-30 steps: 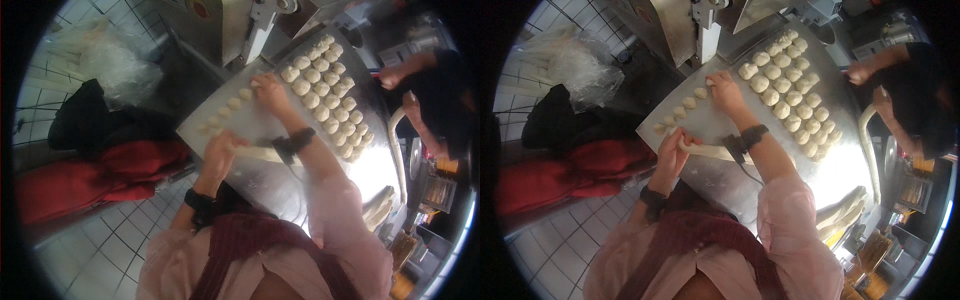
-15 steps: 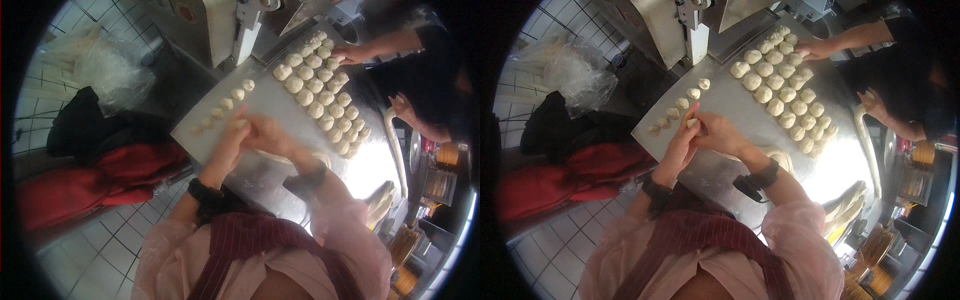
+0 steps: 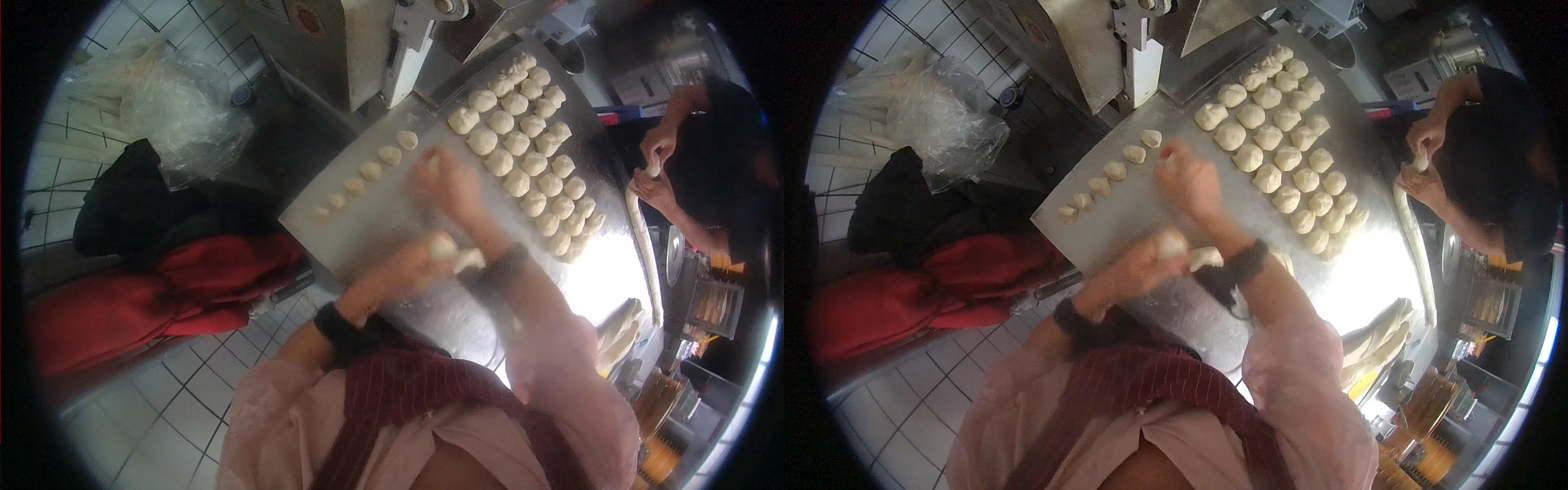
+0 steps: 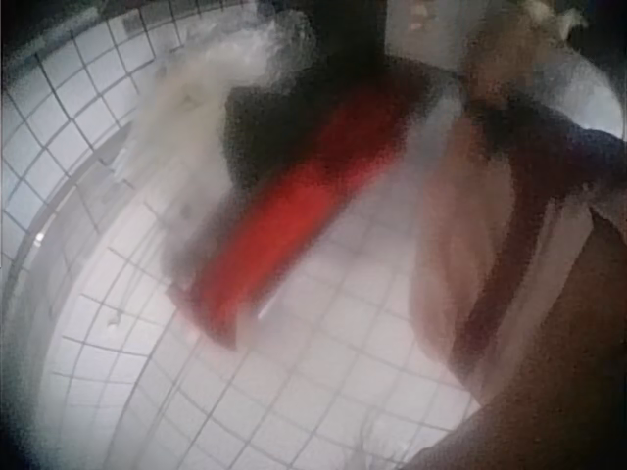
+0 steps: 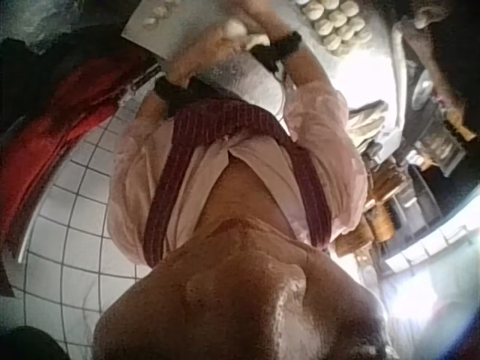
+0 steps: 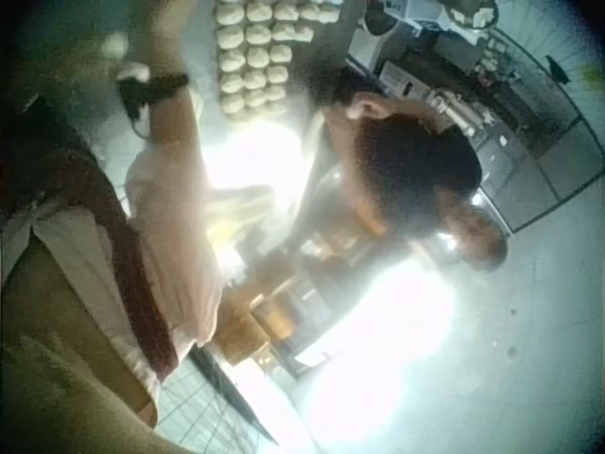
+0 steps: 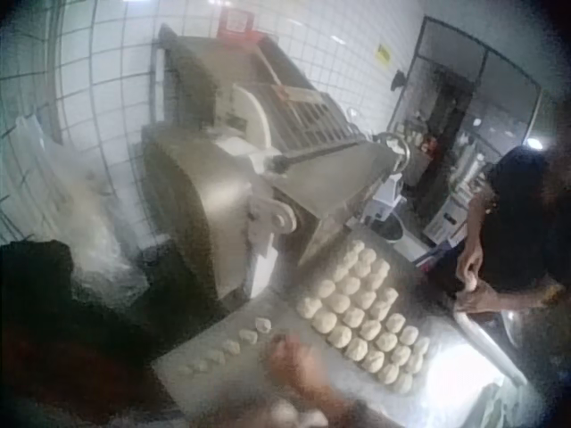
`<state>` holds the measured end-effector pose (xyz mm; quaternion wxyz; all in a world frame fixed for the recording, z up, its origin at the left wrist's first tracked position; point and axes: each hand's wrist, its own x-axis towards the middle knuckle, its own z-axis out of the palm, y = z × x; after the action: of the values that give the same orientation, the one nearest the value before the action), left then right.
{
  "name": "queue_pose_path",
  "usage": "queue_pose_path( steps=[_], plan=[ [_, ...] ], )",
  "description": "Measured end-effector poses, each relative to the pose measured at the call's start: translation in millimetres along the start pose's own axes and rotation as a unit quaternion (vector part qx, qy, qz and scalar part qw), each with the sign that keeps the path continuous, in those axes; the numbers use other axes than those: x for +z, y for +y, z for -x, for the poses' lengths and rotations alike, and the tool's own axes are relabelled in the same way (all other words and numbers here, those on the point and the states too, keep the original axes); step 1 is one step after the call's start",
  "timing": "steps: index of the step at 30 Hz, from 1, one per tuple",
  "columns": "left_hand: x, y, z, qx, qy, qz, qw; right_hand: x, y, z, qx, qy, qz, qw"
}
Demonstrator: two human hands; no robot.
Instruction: Cutting and portioning large strips of dough into small dough balls.
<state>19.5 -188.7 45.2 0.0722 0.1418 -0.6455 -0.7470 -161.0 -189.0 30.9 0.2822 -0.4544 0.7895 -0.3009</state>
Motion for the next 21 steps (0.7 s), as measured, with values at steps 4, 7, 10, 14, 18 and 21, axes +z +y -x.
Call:
queue_pose_path(
  steps=[4, 7, 10, 14, 18, 21],
  plan=[
    [-16, -9, 7, -0.043, 0.025, 0.149, 0.988, -18, 43, -41, -0.009, 0.067, 0.029, 0.997],
    [-27, -41, 26, -0.014, 0.191, 0.350, 0.917, -13, 31, -53, -0.110, 0.107, 0.056, 0.987],
    [-21, -48, 32, -0.029, 0.220, 0.404, 0.888, 0, 34, -70, -0.193, 0.088, 0.124, 0.969],
    [-12, -45, 26, -0.013, 0.221, 0.397, 0.891, 3, 34, -69, -0.178, 0.083, 0.154, 0.968],
    [-16, -52, 28, 0.002, 0.230, 0.424, 0.876, 0, 20, -64, -0.156, 0.102, 0.129, 0.974],
    [-12, -49, 30, 0.016, 0.232, 0.458, 0.858, 0, 25, -67, -0.175, 0.109, 0.140, 0.968]
  ],
)
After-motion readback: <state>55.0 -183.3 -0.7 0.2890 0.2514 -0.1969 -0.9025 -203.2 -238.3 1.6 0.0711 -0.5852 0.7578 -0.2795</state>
